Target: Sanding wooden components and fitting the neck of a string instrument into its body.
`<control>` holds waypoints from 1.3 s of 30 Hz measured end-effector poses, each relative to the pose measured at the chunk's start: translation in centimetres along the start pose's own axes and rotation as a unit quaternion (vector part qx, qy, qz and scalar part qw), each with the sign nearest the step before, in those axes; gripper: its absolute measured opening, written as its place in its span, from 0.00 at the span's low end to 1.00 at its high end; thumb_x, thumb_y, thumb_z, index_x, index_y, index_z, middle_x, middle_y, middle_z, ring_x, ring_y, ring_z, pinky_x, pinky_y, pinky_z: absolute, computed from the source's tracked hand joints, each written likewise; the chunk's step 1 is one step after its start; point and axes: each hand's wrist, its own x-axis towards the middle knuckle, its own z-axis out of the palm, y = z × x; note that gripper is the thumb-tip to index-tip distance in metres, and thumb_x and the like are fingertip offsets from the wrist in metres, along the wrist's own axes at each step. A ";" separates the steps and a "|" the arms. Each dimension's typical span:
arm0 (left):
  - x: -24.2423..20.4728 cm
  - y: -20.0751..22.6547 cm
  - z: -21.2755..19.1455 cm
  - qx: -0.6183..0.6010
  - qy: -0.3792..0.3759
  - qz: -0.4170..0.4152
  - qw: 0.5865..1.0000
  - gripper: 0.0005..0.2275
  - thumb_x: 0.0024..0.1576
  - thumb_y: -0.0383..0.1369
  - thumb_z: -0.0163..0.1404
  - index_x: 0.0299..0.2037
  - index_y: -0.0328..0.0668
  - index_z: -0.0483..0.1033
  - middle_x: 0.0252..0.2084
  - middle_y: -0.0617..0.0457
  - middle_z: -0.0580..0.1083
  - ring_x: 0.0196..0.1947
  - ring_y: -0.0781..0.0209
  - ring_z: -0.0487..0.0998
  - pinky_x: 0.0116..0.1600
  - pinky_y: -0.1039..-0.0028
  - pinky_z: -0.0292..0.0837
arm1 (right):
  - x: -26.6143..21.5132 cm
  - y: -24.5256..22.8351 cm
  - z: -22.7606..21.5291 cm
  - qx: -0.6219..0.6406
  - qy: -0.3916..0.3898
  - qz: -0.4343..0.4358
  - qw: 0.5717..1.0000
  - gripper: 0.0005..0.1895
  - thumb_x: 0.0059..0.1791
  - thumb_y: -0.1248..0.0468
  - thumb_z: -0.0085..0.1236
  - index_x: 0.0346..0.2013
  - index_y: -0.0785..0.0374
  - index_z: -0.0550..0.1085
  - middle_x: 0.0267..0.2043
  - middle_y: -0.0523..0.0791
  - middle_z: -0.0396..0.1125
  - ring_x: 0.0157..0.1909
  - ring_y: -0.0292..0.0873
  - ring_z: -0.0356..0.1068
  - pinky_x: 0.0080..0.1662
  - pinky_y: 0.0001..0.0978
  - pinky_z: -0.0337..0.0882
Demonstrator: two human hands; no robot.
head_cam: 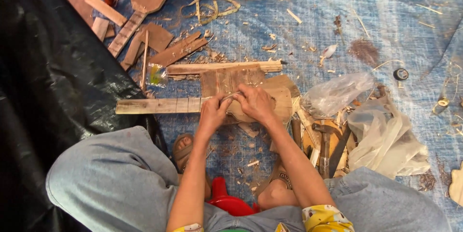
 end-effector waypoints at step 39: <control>4.4 -14.6 -3.3 -0.554 0.395 -0.213 0.701 0.08 0.60 0.31 0.47 0.49 0.53 0.73 0.34 0.54 0.77 0.28 0.61 0.83 0.39 0.71 0.83 | -0.1 4.9 2.8 0.143 -0.202 -0.043 0.968 0.08 0.48 0.58 0.61 0.38 0.56 0.82 0.36 0.53 0.77 0.44 0.57 0.77 0.50 0.47 0.72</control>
